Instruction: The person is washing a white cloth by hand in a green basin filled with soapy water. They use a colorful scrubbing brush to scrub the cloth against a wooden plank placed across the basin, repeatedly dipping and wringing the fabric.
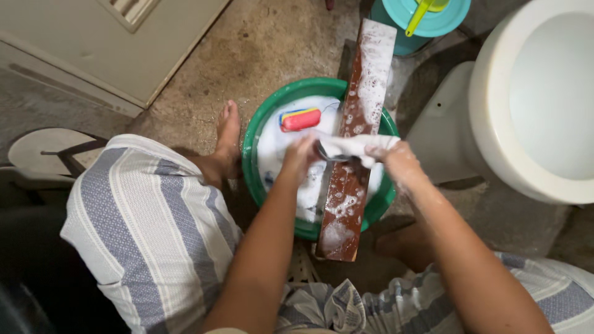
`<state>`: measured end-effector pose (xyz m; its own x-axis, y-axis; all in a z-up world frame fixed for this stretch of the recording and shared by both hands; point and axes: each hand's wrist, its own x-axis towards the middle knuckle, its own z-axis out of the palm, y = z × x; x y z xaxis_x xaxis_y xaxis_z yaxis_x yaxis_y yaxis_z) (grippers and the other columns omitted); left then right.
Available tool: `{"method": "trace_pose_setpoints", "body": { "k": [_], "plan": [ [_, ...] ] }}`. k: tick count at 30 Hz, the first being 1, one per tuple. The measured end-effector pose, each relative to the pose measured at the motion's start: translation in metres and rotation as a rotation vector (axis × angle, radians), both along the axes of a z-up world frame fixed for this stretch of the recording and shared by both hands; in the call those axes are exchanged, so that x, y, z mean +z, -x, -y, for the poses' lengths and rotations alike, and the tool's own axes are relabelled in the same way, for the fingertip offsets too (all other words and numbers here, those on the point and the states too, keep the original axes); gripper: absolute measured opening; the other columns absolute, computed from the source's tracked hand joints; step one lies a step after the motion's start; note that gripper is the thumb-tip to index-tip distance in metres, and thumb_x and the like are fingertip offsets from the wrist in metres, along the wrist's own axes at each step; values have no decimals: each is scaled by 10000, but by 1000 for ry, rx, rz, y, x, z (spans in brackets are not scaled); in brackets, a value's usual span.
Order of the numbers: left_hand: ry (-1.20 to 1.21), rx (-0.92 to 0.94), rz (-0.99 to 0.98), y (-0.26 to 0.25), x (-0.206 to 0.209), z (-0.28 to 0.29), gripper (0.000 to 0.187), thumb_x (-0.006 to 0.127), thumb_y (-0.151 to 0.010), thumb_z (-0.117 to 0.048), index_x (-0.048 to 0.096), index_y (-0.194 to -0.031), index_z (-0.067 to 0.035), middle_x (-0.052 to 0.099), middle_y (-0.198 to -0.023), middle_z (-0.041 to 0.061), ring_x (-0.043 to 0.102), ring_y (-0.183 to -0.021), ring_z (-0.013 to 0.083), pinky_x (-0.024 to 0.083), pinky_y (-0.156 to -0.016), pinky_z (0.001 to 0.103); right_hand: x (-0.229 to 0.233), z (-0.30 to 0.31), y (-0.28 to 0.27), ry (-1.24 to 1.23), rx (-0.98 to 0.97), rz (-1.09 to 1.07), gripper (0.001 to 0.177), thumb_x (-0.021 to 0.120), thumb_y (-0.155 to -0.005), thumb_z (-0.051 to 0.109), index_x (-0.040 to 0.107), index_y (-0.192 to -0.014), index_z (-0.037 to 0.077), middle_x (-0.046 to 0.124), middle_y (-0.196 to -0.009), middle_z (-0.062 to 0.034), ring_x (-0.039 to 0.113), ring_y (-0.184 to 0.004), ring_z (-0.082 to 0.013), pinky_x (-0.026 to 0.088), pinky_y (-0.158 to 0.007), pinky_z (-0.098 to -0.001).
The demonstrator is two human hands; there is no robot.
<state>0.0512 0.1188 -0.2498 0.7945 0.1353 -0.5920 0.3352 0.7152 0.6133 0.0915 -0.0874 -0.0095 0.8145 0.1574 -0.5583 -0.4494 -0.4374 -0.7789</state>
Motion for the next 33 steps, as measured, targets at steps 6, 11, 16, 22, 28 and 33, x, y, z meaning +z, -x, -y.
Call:
{"method": "trace_pose_setpoints", "body": {
  "k": [6, 11, 16, 22, 28, 33],
  "plan": [
    [220, 125, -534, 84, -109, -6, 208, 606, -970, -232, 653, -984, -30, 680, -910, 123, 664, -793, 248, 554, -690, 373, -19, 1, 11, -120, -3, 84, 257, 590, -951, -3, 734, -1154, -67, 775, -1030, -104, 668, -878, -145, 526, -826, -275],
    [-25, 243, -681, 74, -112, -4, 331, 542, -972, -255, 635, -1078, 45, 675, -1050, 204, 668, -943, 313, 533, -844, 416, -26, 6, 15, -171, -52, 86, 261, 579, -937, -16, 718, -1153, -62, 776, -1011, -92, 676, -838, -139, 543, -791, -272],
    [694, -68, 259, 23, -37, 34, 465, 479, -974, -277, 616, -1172, 120, 670, -1191, 284, 671, -1094, 378, 512, -998, 459, -40, 14, 17, -80, -118, 59, 267, 590, -932, -20, 720, -1163, -52, 755, -972, -89, 638, -769, -130, 524, -749, -272],
    [32, -694, 171, -55, 140, 60, 313, 626, -887, -135, 703, -1038, 128, 734, -977, 279, 727, -936, 413, 613, -826, 470, -81, 47, -6, -105, -171, 17, 294, 531, -926, -85, 701, -1164, -116, 729, -890, -123, 591, -714, -237, 468, -675, -407],
    [-676, -267, 544, -58, 189, 44, 246, 686, -861, -185, 772, -953, 27, 779, -867, 115, 723, -783, 175, 575, -689, 308, -23, 11, -9, -398, -190, -78, 302, 573, -893, -68, 651, -1185, -70, 734, -1080, -145, 713, -975, -242, 566, -875, -370],
    [-699, -488, 467, -27, 212, -2, 312, 778, -895, -300, 747, -964, 3, 732, -808, 73, 655, -736, 118, 519, -669, 276, 44, -9, -13, -598, -216, 9, 347, 585, -852, -70, 671, -1188, -86, 745, -1128, -168, 725, -1043, -260, 561, -969, -358]
  ]
}}
